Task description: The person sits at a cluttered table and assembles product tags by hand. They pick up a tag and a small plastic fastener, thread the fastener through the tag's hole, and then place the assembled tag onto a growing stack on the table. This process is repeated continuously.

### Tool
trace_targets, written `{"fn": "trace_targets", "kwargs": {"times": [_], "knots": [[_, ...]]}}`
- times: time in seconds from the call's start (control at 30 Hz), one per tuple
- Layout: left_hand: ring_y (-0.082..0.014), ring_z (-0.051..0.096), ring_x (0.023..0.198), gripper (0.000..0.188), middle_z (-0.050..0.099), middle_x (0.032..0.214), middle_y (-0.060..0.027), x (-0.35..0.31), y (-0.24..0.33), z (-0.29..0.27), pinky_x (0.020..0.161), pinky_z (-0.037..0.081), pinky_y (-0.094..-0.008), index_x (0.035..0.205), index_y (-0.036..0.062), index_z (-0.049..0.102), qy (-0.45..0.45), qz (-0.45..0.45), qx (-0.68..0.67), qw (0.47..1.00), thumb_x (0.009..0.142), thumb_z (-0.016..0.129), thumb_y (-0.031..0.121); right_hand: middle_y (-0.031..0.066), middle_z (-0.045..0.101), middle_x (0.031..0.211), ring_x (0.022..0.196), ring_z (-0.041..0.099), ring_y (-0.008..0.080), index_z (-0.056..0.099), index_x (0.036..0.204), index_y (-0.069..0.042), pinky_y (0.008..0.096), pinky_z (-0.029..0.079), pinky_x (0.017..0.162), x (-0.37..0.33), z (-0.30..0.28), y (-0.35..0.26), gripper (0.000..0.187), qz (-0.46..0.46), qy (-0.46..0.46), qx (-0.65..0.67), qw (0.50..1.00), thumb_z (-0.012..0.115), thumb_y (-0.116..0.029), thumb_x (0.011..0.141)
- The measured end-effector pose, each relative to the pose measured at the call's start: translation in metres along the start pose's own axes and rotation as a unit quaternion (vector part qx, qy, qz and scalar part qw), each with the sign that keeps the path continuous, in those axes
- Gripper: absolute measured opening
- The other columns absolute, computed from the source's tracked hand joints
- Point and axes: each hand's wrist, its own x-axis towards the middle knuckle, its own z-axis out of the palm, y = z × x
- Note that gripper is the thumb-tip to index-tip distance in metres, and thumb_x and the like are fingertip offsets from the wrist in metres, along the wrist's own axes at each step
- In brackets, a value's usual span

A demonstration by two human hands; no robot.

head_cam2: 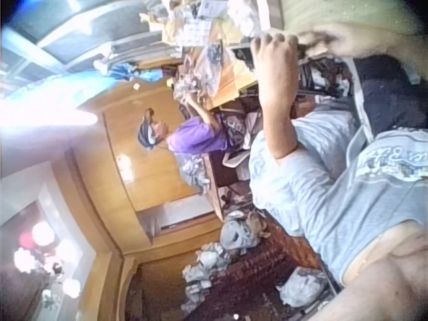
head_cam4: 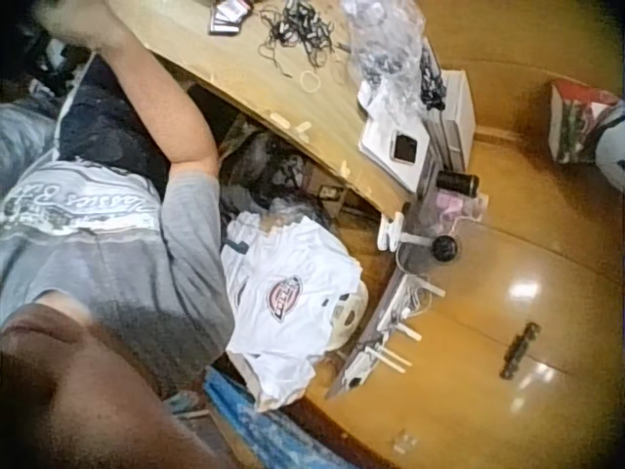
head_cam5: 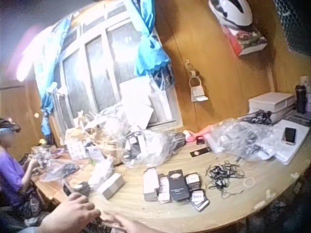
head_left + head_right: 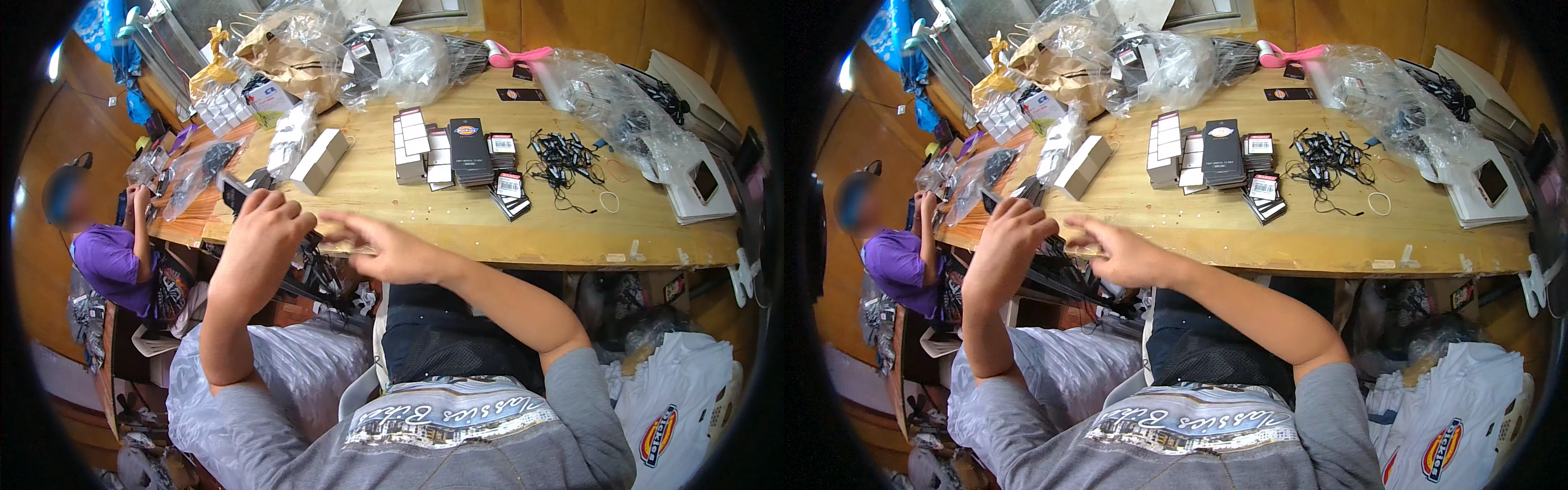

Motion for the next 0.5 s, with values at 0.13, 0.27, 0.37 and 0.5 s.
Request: {"fn": "trace_targets", "kwargs": {"times": [0.13,0.27,0.37,0.5], "knots": [[-0.0187,0.047,0.080,0.005,0.052,0.070,-0.0032,0.001,-0.003,0.039,0.081,0.033,-0.0288,0.065,0.0091,0.054,-0.080,0.084,0.059,0.991,0.064,0.049,0.010,0.0098,0.046,0.108,0.098,0.046,0.0138,0.023,0.125,-0.004,0.0259,0.039,0.081,-0.001,0.025,0.025,0.059,0.132,-0.098,0.183,0.969,0.043,0.007,0.071],[-0.0168,0.045,0.090,0.011,0.052,0.078,0.0001,0.006,-0.007,0.088,0.087,0.030,-0.0302,0.073,0.0122,0.056,-0.118,0.137,0.129,0.975,0.063,0.052,0.014,0.0115,0.051,0.102,0.091,0.051,0.0156,0.027,0.123,0.000,0.0263,0.042,0.077,-0.004,0.021,0.034,0.052,0.186,-0.082,-0.002,0.979,0.039,0.004,0.073],[-0.0172,0.040,0.102,0.019,0.051,0.094,0.0001,0.014,-0.007,0.100,0.090,0.027,-0.0333,0.083,0.0122,0.057,-0.120,0.154,0.136,0.971,0.065,0.052,0.017,0.0138,0.058,0.085,0.075,0.057,0.0224,0.041,0.113,-0.002,0.0303,0.045,0.066,-0.009,0.014,0.025,0.042,0.132,-0.015,-0.144,0.981,0.039,0.001,0.070],[-0.0193,0.029,0.114,0.028,0.038,0.118,-0.0022,0.020,-0.007,0.103,0.093,0.023,-0.0363,0.095,0.0136,0.054,-0.051,0.192,0.238,0.951,0.069,0.050,0.023,0.0193,0.057,0.077,0.069,0.055,0.0333,0.051,0.098,-0.005,0.0397,0.044,0.063,-0.012,0.004,0.021,0.029,0.014,0.105,-0.338,0.935,0.044,-0.003,0.070]]}}
